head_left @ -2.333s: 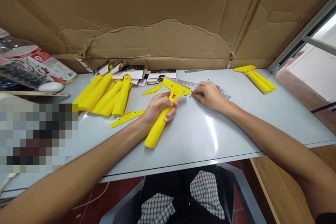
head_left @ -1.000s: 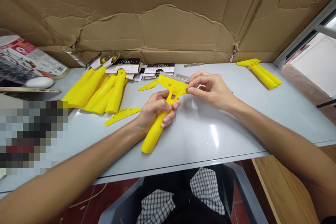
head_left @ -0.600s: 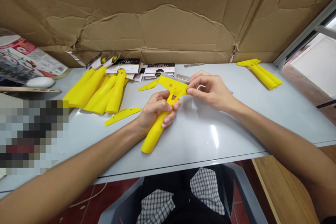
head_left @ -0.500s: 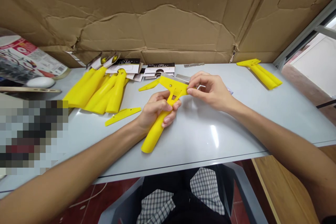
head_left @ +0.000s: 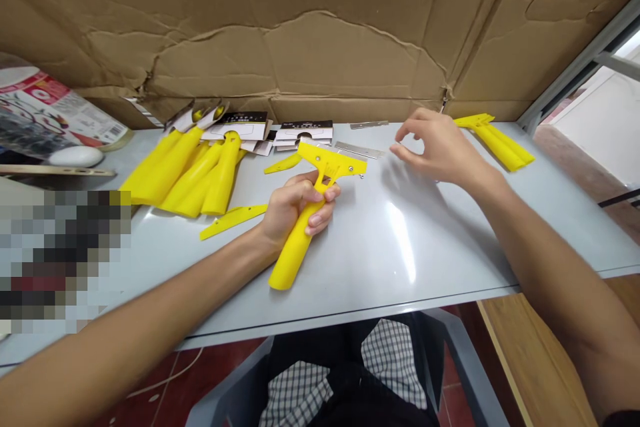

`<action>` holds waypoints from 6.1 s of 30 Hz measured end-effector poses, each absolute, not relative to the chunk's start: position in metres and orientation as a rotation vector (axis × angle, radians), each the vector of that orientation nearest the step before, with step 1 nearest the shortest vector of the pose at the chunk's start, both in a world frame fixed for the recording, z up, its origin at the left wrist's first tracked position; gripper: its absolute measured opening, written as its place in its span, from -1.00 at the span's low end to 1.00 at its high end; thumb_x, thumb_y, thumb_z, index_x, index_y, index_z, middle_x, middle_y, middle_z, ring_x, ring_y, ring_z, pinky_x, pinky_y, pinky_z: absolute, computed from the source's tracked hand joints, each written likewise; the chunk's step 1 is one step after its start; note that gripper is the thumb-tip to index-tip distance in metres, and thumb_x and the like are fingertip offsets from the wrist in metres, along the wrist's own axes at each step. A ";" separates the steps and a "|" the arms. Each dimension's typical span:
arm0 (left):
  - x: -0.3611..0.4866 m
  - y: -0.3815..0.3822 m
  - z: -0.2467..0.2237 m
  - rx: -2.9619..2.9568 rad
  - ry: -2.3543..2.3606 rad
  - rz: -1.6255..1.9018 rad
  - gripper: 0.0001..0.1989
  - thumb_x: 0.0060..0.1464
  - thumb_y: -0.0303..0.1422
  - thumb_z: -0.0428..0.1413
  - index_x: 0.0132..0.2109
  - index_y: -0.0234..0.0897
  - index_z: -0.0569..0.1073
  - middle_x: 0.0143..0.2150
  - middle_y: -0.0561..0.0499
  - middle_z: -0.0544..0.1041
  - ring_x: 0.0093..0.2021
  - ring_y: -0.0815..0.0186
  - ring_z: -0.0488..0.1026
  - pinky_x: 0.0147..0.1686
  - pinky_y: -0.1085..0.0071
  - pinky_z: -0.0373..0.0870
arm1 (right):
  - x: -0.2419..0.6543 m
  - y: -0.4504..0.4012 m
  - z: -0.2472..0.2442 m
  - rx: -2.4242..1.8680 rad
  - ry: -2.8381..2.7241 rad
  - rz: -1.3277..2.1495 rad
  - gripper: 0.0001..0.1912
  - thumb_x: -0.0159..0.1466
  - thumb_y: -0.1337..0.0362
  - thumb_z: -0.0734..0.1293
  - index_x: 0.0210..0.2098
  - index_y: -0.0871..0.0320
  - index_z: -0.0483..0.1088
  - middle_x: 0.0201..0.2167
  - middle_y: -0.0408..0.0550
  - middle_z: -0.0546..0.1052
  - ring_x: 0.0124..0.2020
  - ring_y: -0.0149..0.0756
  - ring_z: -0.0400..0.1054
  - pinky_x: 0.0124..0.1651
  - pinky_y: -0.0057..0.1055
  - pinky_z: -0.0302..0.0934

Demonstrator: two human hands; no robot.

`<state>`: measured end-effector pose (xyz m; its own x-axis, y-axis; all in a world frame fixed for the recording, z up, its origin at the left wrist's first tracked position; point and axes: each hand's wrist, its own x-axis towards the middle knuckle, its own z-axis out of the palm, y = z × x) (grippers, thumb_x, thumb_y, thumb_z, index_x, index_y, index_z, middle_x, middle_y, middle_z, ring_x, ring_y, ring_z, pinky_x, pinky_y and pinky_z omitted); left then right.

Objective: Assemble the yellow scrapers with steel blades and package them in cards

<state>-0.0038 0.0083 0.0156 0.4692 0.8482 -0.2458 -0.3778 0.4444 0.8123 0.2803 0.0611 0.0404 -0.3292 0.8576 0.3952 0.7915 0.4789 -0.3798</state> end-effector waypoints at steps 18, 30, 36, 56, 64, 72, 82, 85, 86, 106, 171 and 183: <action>0.001 0.009 0.009 0.838 0.805 0.916 -0.77 -0.20 -0.45 0.21 -0.34 -0.22 0.33 -0.58 0.11 0.38 -0.74 0.45 0.21 -0.78 0.54 0.15 | 0.321 0.089 0.021 -1.678 -2.334 0.301 -0.85 0.23 0.29 0.55 -0.20 0.00 0.64 -0.31 0.00 0.64 -0.35 -0.13 0.42 -0.25 -0.19 0.27; 0.004 0.008 0.010 0.878 0.878 0.957 -0.83 -0.21 -0.44 0.21 -0.39 -0.27 0.37 -0.56 0.07 0.40 -0.72 0.47 0.21 -0.78 0.53 0.13 | 0.270 0.042 0.052 -0.965 -2.433 0.583 -0.76 0.24 0.39 0.41 -0.14 0.04 0.66 -0.22 -0.08 0.69 -0.23 -0.19 0.50 -0.14 -0.23 0.34; 0.004 0.007 0.011 0.890 0.862 0.960 -0.83 -0.20 -0.44 0.20 -0.38 -0.28 0.37 -0.51 0.04 0.44 -0.73 0.49 0.22 -0.79 0.52 0.13 | 0.267 0.043 0.048 -0.960 -2.444 0.513 -0.76 0.24 0.41 0.39 -0.16 0.06 0.65 -0.22 -0.08 0.68 -0.25 -0.22 0.49 -0.14 -0.26 0.33; 0.009 0.001 0.010 0.957 0.990 1.019 -0.80 -0.25 -0.47 0.22 -0.36 -0.30 0.42 -0.47 0.07 0.49 -0.71 0.47 0.30 -0.79 0.52 0.19 | 0.260 0.031 0.042 -0.948 -2.425 0.129 -0.79 0.40 0.38 0.36 -0.13 0.15 0.68 -0.18 0.06 0.60 -0.31 -0.22 0.46 -0.23 -0.25 0.28; 0.008 0.005 0.013 0.867 0.967 1.020 -0.82 -0.29 -0.45 0.22 -0.42 -0.32 0.40 -0.51 0.05 0.45 -0.71 0.48 0.25 -0.80 0.52 0.13 | 0.250 0.021 0.044 -0.850 -2.323 -0.126 -0.83 0.46 0.36 0.38 -0.27 0.10 0.59 -0.35 -0.08 0.64 -0.37 -0.27 0.47 -0.32 -0.30 0.24; 0.008 0.006 0.014 0.869 0.944 1.007 -0.82 -0.30 -0.44 0.22 -0.43 -0.30 0.40 -0.51 0.07 0.45 -0.70 0.48 0.25 -0.80 0.53 0.12 | 0.241 0.018 0.037 -0.664 -2.266 -0.240 -0.83 0.41 0.46 0.31 -0.23 0.09 0.49 -0.14 -0.02 0.54 -0.33 -0.30 0.38 -0.34 -0.31 0.29; 0.003 0.007 0.013 0.909 0.911 0.942 -0.88 -0.18 -0.41 0.19 -0.44 -0.29 0.38 -0.62 0.09 0.35 -0.74 0.49 0.17 -0.78 0.55 0.11 | 0.240 0.020 0.038 -0.565 -2.218 -0.247 -0.81 0.47 0.48 0.28 -0.18 0.06 0.42 -0.19 -0.08 0.56 -0.21 -0.29 0.49 -0.20 -0.32 0.39; 0.004 0.006 0.014 0.900 0.907 0.954 -0.85 -0.20 -0.44 0.19 -0.43 -0.27 0.34 -0.57 0.07 0.39 -0.72 0.49 0.20 -0.78 0.55 0.13 | 0.239 0.018 0.039 -0.575 -2.209 -0.255 -0.83 0.48 0.45 0.28 -0.13 0.05 0.42 -0.18 -0.08 0.57 -0.19 -0.27 0.50 -0.17 -0.31 0.41; 0.004 0.006 0.014 0.893 0.907 0.959 -0.84 -0.20 -0.44 0.19 -0.43 -0.26 0.34 -0.55 0.06 0.40 -0.72 0.49 0.20 -0.78 0.55 0.13 | 0.239 0.017 0.040 -0.586 -2.221 -0.246 -0.84 0.48 0.44 0.28 -0.12 0.05 0.42 -0.17 -0.07 0.56 -0.20 -0.27 0.50 -0.18 -0.30 0.41; 0.006 0.006 0.013 0.861 0.919 0.983 -0.78 -0.25 -0.45 0.19 -0.39 -0.24 0.31 -0.51 0.07 0.43 -0.73 0.50 0.20 -0.79 0.53 0.09 | 0.251 0.012 0.054 -0.955 -2.320 -0.103 -0.88 0.40 0.36 0.32 -0.09 0.11 0.46 -0.19 0.02 0.61 -0.32 -0.19 0.47 -0.28 -0.28 0.20; 0.006 0.006 0.012 0.916 0.926 0.977 -0.84 -0.24 -0.44 0.19 -0.42 -0.27 0.35 -0.54 0.05 0.41 -0.73 0.49 0.20 -0.80 0.54 0.12 | 0.257 0.012 0.060 -1.074 -2.369 -0.010 -0.78 0.42 0.22 0.37 0.04 0.08 0.45 -0.34 -0.10 0.62 -0.38 -0.20 0.48 -0.29 -0.29 0.16; 0.006 0.006 0.012 0.914 0.924 0.979 -0.85 -0.26 -0.44 0.20 -0.44 -0.28 0.37 -0.53 0.08 0.42 -0.72 0.51 0.20 -0.80 0.55 0.14 | 0.256 0.015 0.059 -1.173 -2.357 -0.052 -0.86 0.45 0.15 0.35 -0.15 0.09 0.46 -0.45 -0.11 0.53 -0.44 -0.22 0.38 -0.32 -0.28 0.05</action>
<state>0.0057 0.0064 0.0121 0.2767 0.9377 -0.2102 -0.2636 0.2844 0.9218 0.2556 0.0147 0.0587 -0.5017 0.7372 0.4525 0.7564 0.6277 -0.1840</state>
